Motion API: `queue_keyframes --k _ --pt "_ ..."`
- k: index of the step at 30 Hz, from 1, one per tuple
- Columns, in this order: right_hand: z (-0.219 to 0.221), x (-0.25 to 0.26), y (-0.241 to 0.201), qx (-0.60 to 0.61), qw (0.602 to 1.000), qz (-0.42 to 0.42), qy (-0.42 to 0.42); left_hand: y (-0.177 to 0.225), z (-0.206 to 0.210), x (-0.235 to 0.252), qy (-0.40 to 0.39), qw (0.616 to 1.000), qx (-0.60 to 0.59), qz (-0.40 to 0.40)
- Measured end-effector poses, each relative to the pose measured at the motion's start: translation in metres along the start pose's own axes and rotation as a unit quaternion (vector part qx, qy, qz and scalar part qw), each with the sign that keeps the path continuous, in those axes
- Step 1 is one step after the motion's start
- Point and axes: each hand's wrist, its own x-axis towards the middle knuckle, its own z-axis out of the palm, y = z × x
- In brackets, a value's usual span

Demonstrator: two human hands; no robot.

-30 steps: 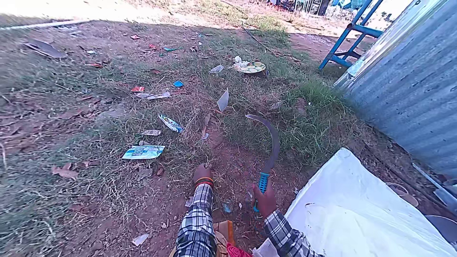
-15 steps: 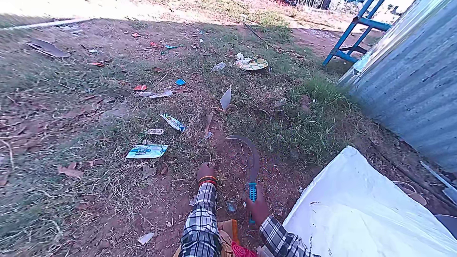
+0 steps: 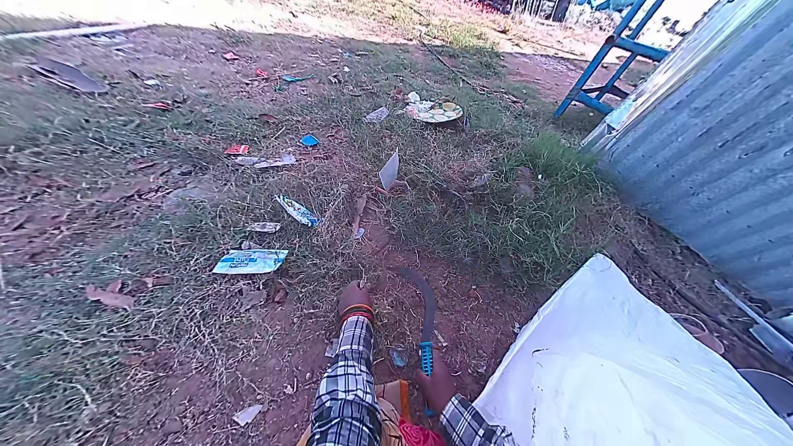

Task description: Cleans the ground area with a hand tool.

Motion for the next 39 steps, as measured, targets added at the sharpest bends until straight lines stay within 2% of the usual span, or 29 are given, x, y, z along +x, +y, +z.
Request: queue_keyframes --k 3,6,9,11,13,15,20,23,26,28,29,30,32,33,36,39 --pt "-0.010 0.000 -0.015 0.039 0.999 -0.013 0.012 -0.001 -0.002 0.000 -0.003 1.000 0.001 -0.002" --pt "-0.014 0.000 -0.034 0.103 0.988 -0.071 0.090 -0.002 0.000 0.000 -0.004 1.000 0.007 0.001" --pt "-0.017 0.013 -0.044 0.076 0.976 -0.124 0.162 -0.001 0.001 0.001 -0.003 1.000 0.007 0.003" --pt "-0.015 0.015 -0.032 -0.024 0.988 -0.081 0.129 -0.002 0.000 0.000 -0.002 1.000 0.007 0.003" --pt "-0.007 0.005 -0.009 -0.095 0.995 -0.012 0.032 -0.001 -0.001 -0.001 -0.003 1.000 0.008 0.006" --pt "0.001 -0.003 0.005 -0.088 0.996 0.002 0.012 -0.001 -0.002 0.000 -0.005 1.000 0.009 0.005" --pt "-0.002 -0.004 -0.001 -0.009 1.000 -0.009 0.005 0.002 -0.002 -0.003 -0.005 1.000 0.017 0.004" --pt "-0.012 -0.002 -0.016 0.056 0.994 -0.055 0.070 0.000 -0.002 -0.003 -0.001 1.000 0.014 -0.002" --pt "-0.024 -0.002 -0.047 0.152 0.957 -0.156 0.191 0.000 -0.002 -0.003 -0.004 1.000 0.010 0.000" --pt "-0.026 0.004 -0.054 0.141 0.946 -0.179 0.232 0.000 -0.001 -0.003 -0.003 1.000 0.009 0.002" --pt "-0.023 0.006 -0.046 0.090 0.956 -0.162 0.229 -0.001 -0.001 -0.002 -0.002 1.000 0.009 0.003" --pt "-0.018 0.002 -0.032 0.024 0.975 -0.119 0.186 -0.002 -0.001 -0.001 0.000 1.000 0.008 0.004" --pt "-0.006 -0.016 0.001 -0.071 0.997 -0.018 0.026 -0.003 -0.003 0.000 0.009 1.000 -0.003 0.006" --pt "-0.001 -0.028 0.017 -0.077 0.997 0.004 -0.007 -0.003 -0.003 0.001 0.007 1.000 -0.006 0.005" --pt "-0.011 -0.052 0.038 -0.064 0.997 0.014 -0.031 -0.005 -0.003 0.002 0.002 1.000 -0.003 -0.003" --pt "-0.031 -0.048 0.022 -0.015 1.000 0.009 -0.002 0.001 -0.002 0.000 0.005 1.000 0.004 0.005"
